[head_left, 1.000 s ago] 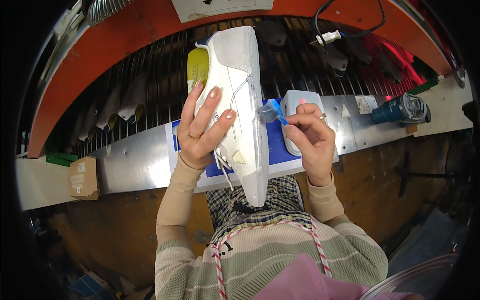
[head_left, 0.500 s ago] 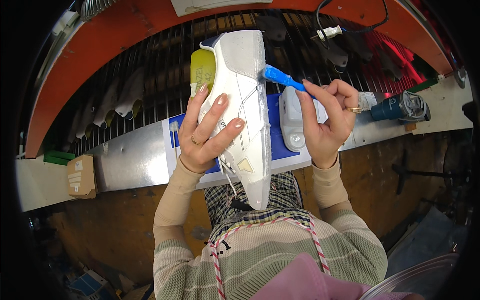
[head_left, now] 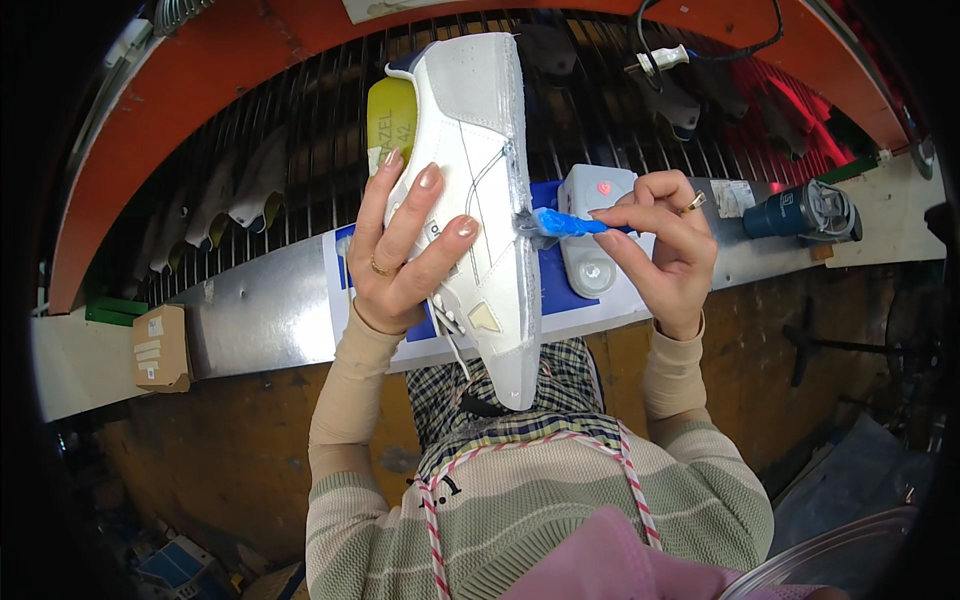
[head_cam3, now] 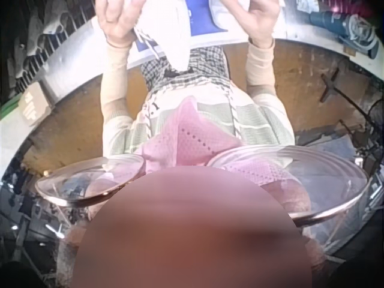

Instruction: The person holds a white sneaker and scrubs its upper and sole with a blue brush, repeatedly dipping the brush into a small container of liquid. The person rotates the shoe to access different areas and continues scrubbing throughout the clip.

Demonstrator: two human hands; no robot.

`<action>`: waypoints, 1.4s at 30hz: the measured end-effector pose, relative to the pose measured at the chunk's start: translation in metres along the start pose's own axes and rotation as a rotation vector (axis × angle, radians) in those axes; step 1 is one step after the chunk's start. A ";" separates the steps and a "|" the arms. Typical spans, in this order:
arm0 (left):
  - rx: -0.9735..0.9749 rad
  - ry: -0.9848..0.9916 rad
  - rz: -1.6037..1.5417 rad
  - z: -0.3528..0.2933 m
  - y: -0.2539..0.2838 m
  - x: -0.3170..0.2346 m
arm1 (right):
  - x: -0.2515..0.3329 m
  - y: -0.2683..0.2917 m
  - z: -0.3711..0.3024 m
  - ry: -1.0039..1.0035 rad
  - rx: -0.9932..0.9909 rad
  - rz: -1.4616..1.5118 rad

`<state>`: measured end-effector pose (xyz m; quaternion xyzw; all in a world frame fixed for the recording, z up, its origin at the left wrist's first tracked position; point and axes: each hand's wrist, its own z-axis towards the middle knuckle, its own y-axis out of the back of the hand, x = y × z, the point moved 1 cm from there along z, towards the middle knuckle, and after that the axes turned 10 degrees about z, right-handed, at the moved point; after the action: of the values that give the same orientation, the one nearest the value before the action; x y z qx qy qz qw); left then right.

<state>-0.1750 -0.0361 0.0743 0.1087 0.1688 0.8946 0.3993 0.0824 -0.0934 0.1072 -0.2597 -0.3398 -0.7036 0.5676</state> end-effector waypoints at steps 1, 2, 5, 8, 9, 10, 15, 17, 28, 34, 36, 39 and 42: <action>-0.003 0.000 -0.003 0.000 0.000 0.000 | 0.000 0.001 -0.001 -0.031 0.015 0.023; -0.010 -0.005 -0.004 0.001 0.000 0.000 | 0.000 0.001 -0.001 -0.074 0.019 0.074; -0.021 0.006 -0.028 0.002 -0.003 -0.001 | 0.001 -0.006 -0.007 -0.223 -0.026 0.272; 0.005 0.084 -0.079 0.002 -0.004 -0.007 | 0.001 -0.027 -0.020 -0.340 -0.169 0.481; -0.001 0.093 -0.081 0.002 -0.005 -0.009 | -0.001 -0.036 -0.024 -0.326 -0.213 0.503; -0.006 0.101 -0.084 0.002 -0.007 -0.010 | -0.003 -0.042 -0.027 -0.330 -0.254 0.516; -0.001 0.087 -0.065 0.004 -0.007 -0.007 | -0.012 -0.047 -0.039 -0.178 -0.190 0.429; 0.009 0.065 -0.043 0.005 -0.005 -0.002 | -0.010 -0.036 -0.041 -0.155 -0.122 0.460; 0.132 -0.021 0.025 0.007 0.004 0.010 | 0.024 -0.017 -0.023 0.099 -0.192 -0.362; 0.162 -0.006 0.023 0.003 0.006 0.008 | 0.027 -0.012 -0.012 0.164 -0.170 -0.458; 0.155 0.001 0.012 0.003 0.006 0.008 | 0.029 -0.008 -0.010 0.125 -0.153 -0.406; 0.142 0.007 0.006 0.005 0.005 0.009 | 0.032 -0.006 -0.010 0.104 -0.123 -0.326; 0.138 0.002 0.022 0.005 0.006 0.009 | 0.031 -0.008 -0.012 0.082 -0.125 -0.337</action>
<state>-0.1832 -0.0323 0.0822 0.1368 0.2295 0.8852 0.3808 0.0677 -0.1210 0.1216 -0.2050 -0.3107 -0.8185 0.4376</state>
